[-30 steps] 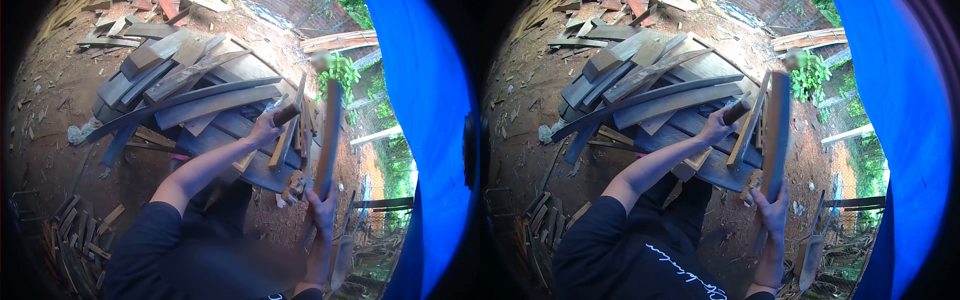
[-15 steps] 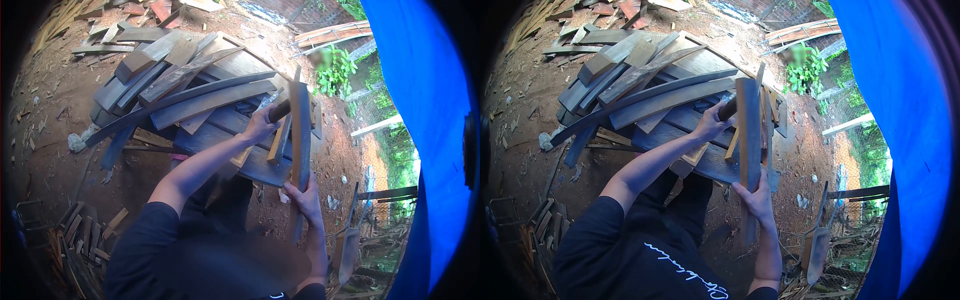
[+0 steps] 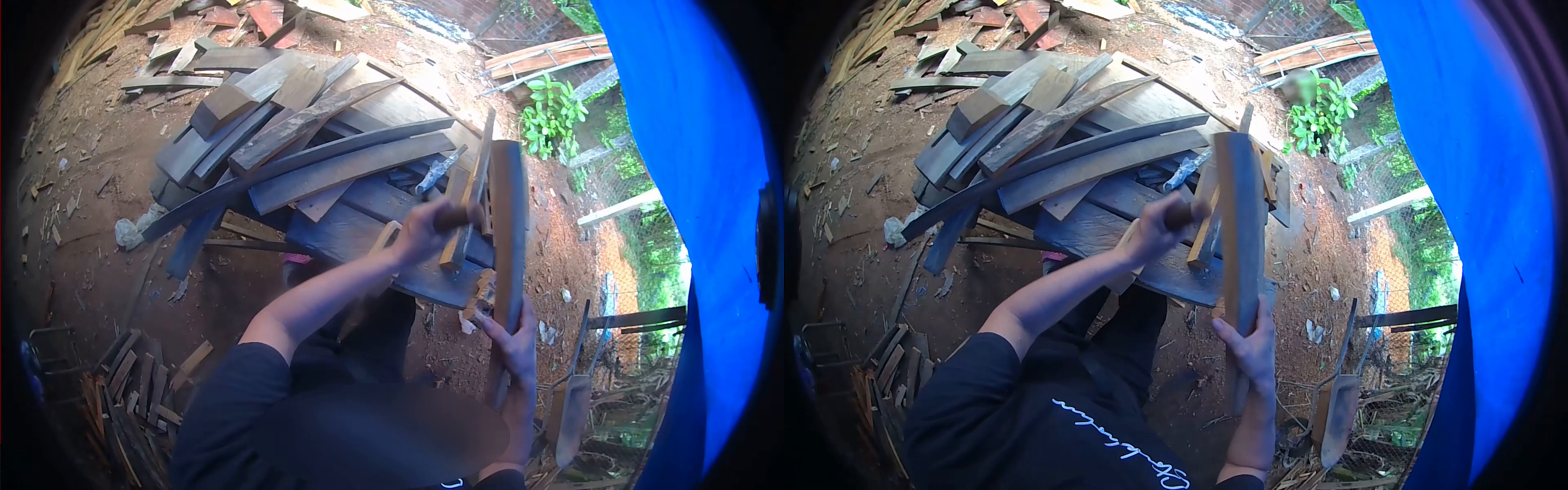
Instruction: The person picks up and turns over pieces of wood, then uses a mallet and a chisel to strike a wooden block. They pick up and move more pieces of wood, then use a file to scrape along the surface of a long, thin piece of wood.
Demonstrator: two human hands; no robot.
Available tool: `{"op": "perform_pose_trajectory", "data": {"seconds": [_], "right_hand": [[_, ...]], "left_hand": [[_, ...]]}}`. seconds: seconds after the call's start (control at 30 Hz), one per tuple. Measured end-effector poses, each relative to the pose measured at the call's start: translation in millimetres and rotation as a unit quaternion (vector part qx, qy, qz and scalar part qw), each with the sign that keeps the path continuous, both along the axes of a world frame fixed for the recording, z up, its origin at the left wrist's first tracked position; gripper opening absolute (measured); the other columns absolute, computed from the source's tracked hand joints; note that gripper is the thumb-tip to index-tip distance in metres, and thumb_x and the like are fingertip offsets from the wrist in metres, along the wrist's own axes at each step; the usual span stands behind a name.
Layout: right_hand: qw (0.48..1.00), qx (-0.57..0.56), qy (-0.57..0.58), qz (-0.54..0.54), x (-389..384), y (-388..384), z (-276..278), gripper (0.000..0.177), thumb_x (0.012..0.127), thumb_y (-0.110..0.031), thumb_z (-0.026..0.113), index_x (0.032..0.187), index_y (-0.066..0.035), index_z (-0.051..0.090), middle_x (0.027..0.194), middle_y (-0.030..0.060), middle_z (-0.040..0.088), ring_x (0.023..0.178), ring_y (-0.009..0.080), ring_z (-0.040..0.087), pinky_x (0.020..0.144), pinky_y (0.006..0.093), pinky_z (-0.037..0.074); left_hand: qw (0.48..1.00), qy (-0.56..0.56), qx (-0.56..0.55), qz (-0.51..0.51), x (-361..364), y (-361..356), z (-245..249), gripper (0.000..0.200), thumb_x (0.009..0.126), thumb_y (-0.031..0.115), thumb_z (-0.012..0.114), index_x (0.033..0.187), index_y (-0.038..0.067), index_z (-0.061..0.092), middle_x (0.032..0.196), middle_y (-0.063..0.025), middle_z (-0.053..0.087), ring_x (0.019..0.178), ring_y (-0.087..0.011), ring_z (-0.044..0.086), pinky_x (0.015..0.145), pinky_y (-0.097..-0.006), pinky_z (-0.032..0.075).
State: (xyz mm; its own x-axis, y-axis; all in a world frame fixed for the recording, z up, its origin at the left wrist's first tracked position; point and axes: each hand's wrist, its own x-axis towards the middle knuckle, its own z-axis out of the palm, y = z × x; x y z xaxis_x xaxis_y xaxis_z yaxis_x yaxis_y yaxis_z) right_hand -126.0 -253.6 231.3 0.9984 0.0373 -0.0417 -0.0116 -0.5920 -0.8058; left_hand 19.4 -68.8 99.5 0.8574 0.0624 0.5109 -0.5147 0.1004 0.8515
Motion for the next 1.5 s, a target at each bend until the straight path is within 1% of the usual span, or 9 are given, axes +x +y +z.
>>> {"op": "perform_pose_trajectory", "data": {"seconds": [0.2, 0.27, 0.53, 0.7, 0.9, 1.03, 1.23, 1.37, 1.5], "right_hand": [[0.988, 0.115, 0.027, -0.103, -30.1, -2.9, -4.7, 0.064, 0.073, -0.028, 0.081, 0.119, -0.002, 0.046, 0.087, 0.0025, 0.055, 0.070, 0.0115, 0.057, 0.058, 0.0244, 0.049], [0.984, 0.118, -0.044, -0.129, -36.8, -11.4, -6.9, 0.063, 0.074, -0.028, 0.077, 0.123, -0.004, 0.044, 0.074, 0.0014, 0.050, 0.054, 0.0079, 0.051, 0.046, 0.0202, 0.047], [0.963, 0.239, -0.082, -0.096, -64.4, -20.5, 12.6, 0.062, 0.072, -0.024, 0.078, 0.120, -0.003, 0.045, 0.073, 0.0027, 0.052, 0.058, 0.0114, 0.055, 0.053, 0.0215, 0.046], [0.997, 0.008, 0.061, -0.049, -62.3, -34.1, -17.1, 0.064, 0.070, -0.028, 0.080, 0.119, -0.003, 0.045, 0.083, 0.0019, 0.051, 0.072, 0.0120, 0.055, 0.054, 0.0216, 0.047], [0.972, 0.209, -0.059, -0.090, -70.6, -19.0, 10.1, 0.065, 0.069, -0.028, 0.081, 0.119, -0.004, 0.046, 0.080, 0.0020, 0.051, 0.064, 0.0103, 0.053, 0.050, 0.0209, 0.046], [0.996, -0.019, 0.062, -0.053, -38.9, -22.3, -2.2, 0.061, 0.071, -0.027, 0.080, 0.117, -0.004, 0.047, 0.081, 0.0024, 0.051, 0.066, 0.0108, 0.052, 0.059, 0.0251, 0.046], [0.984, 0.130, -0.055, -0.113, -31.9, -1.8, 27.6, 0.057, 0.074, -0.022, 0.078, 0.117, -0.003, 0.047, 0.082, 0.0030, 0.050, 0.072, 0.0106, 0.053, 0.066, 0.0285, 0.047], [0.996, -0.085, -0.016, 0.021, 13.9, -9.2, 1.6, 0.055, 0.077, -0.023, 0.075, 0.118, -0.003, 0.046, 0.085, 0.0061, 0.053, 0.067, 0.0111, 0.056, 0.060, 0.0261, 0.049], [0.996, 0.043, 0.000, -0.076, 5.5, 10.2, 45.8, 0.063, 0.076, -0.032, 0.076, 0.123, -0.002, 0.045, 0.085, 0.0070, 0.054, 0.079, 0.0144, 0.057, 0.065, 0.0294, 0.050]], "left_hand": [[0.953, -0.242, 0.180, 0.004, -54.4, -18.7, -34.4, 0.023, 0.070, 0.017, 0.073, 0.090, 0.012, 0.063, 0.075, -0.0044, 0.054, 0.071, -0.0254, 0.058, 0.061, -0.0384, 0.046], [0.954, -0.238, 0.180, 0.004, -54.8, -22.0, -37.7, 0.025, 0.069, 0.017, 0.073, 0.092, 0.012, 0.064, 0.076, -0.0045, 0.054, 0.071, -0.0255, 0.058, 0.061, -0.0380, 0.046], [0.972, -0.194, 0.131, 0.025, -38.1, -20.7, -13.7, 0.017, 0.080, 0.017, 0.072, 0.079, 0.008, 0.057, 0.070, -0.0080, 0.053, 0.064, -0.0291, 0.057, 0.056, -0.0399, 0.045], [0.975, -0.179, 0.131, 0.010, -34.9, -17.7, -11.3, 0.018, 0.080, 0.016, 0.071, 0.079, 0.007, 0.055, 0.072, -0.0083, 0.055, 0.067, -0.0294, 0.059, 0.057, -0.0404, 0.046], [0.990, -0.098, 0.101, 0.003, -24.2, -22.2, 2.5, 0.020, 0.074, 0.007, 0.070, 0.085, 0.006, 0.054, 0.076, -0.0108, 0.057, 0.074, -0.0333, 0.061, 0.063, -0.0408, 0.047], [0.995, -0.014, 0.087, -0.040, -8.0, -19.3, 11.6, 0.023, 0.072, 0.005, 0.069, 0.086, 0.007, 0.051, 0.076, -0.0123, 0.057, 0.074, -0.0347, 0.060, 0.063, -0.0412, 0.045], [0.995, 0.023, 0.036, -0.092, 18.8, -9.0, 12.6, 0.020, 0.080, 0.002, 0.067, 0.095, 0.006, 0.055, 0.074, -0.0024, 0.057, 0.072, -0.0103, 0.056, 0.064, -0.0310, 0.045], [0.989, 0.093, -0.020, -0.114, 46.1, -4.2, 5.7, 0.031, 0.084, 0.008, 0.070, 0.112, 0.004, 0.057, 0.092, -0.0024, 0.059, 0.085, -0.0091, 0.055, 0.079, -0.0266, 0.047], [0.985, 0.095, -0.093, -0.110, 52.1, 1.6, 4.4, 0.042, 0.085, 0.009, 0.070, 0.123, 0.002, 0.054, 0.100, -0.0037, 0.059, 0.092, -0.0089, 0.055, 0.086, -0.0259, 0.046]]}}
